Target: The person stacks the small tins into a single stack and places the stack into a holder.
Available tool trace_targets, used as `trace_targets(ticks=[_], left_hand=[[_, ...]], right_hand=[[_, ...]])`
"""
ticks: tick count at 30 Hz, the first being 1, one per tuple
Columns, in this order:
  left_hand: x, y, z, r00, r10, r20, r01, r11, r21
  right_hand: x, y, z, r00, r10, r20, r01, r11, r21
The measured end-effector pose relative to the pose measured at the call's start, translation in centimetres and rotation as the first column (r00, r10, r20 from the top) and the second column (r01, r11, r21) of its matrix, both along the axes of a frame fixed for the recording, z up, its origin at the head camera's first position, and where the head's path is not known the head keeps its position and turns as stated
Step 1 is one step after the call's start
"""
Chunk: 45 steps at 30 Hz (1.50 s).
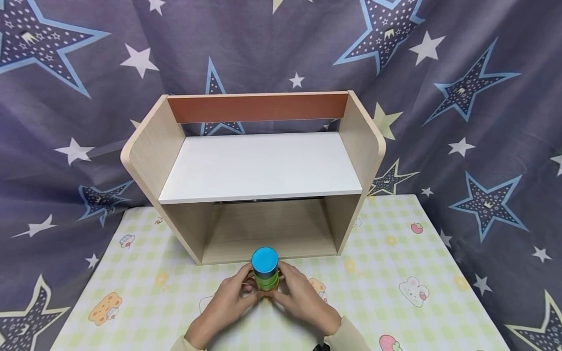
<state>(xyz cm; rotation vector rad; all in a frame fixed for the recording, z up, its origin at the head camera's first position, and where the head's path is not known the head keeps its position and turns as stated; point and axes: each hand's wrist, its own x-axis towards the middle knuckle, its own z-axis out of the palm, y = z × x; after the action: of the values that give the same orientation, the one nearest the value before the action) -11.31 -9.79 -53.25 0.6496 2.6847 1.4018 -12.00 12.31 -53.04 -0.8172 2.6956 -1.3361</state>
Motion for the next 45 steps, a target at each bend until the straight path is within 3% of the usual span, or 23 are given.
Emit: trace_targets(ticks=[12, 21, 33, 45], left_hand=[[-0.8, 0.5, 0.9, 0.996, -0.055, -0.064, 0.056, 0.998, 0.017], [-1.2, 0.8, 1.7, 0.987, -0.085, -0.137, 0.086, 0.996, 0.0], [-1.5, 0.9, 2.9, 0.988, -0.108, -0.107, 0.111, 0.994, 0.016], [-1.8, 0.7, 3.9, 0.983, -0.109, -0.148, 0.112, 0.994, 0.016]], right_hand=[[-0.5, 0.6, 1.1, 1.0, 0.007, -0.021, -0.008, 0.999, -0.043], [-0.7, 1.3, 1.8, 0.994, 0.001, -0.113, -0.006, 0.999, -0.045], [-0.9, 1.8, 3.3, 0.99, 0.004, -0.14, -0.009, 0.999, -0.034], [-1.1, 1.8, 4.5, 0.993, 0.016, -0.119, -0.019, 1.0, -0.021]])
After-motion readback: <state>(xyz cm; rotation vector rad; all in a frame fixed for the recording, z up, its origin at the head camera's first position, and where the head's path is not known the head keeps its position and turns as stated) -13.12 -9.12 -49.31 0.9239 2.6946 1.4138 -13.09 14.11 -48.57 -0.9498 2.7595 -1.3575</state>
